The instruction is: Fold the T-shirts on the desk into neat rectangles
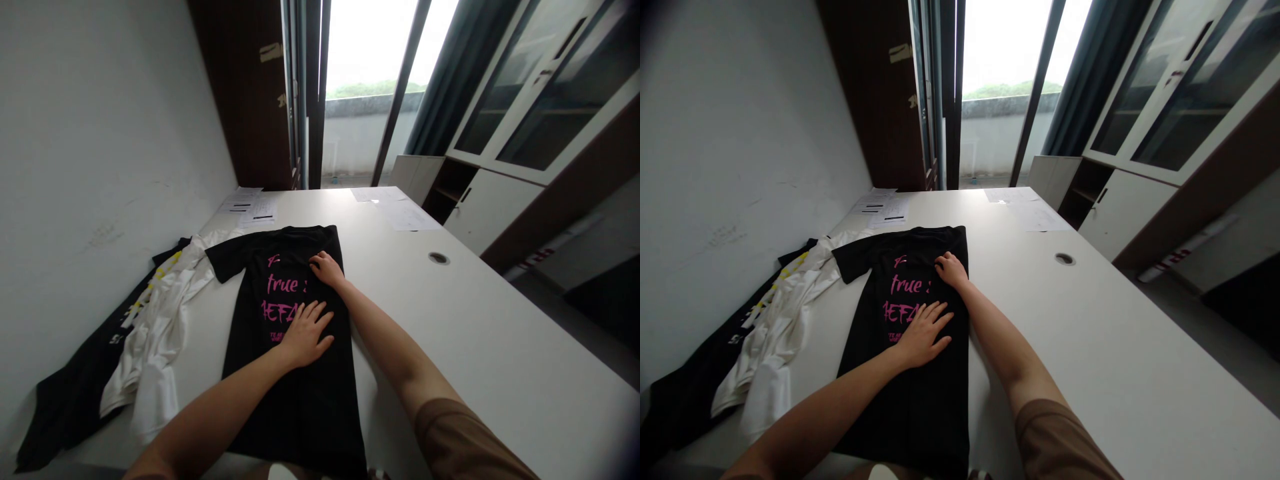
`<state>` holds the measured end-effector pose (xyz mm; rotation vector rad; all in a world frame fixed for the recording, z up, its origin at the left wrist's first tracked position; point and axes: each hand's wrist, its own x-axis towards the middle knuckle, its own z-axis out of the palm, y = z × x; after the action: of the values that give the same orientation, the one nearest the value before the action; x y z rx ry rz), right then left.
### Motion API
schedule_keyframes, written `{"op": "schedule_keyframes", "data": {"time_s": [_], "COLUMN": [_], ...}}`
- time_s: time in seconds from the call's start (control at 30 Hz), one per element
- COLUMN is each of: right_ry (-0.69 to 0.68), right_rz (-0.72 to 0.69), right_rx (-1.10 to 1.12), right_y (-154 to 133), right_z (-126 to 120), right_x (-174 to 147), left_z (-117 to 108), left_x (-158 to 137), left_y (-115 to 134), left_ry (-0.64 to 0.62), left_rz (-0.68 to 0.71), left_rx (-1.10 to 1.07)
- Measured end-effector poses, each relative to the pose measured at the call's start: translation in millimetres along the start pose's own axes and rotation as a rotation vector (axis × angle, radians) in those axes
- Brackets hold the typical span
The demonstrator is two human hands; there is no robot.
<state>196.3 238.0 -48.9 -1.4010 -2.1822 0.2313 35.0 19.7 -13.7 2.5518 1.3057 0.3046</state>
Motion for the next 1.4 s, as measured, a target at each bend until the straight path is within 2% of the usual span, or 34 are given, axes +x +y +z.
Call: {"op": "schedule_keyframes", "data": {"time_s": [1.4], "right_ry": [-0.006], "right_rz": [0.003], "right_rx": [0.002], "right_y": [-0.8], "right_z": [-0.7], "right_x": [0.6], "left_z": [0.7], "left_x": [0.4], "left_y": [-1.0], "left_ry": [0.008], "left_rz": [-0.001], "left_rx": [-0.001]}}
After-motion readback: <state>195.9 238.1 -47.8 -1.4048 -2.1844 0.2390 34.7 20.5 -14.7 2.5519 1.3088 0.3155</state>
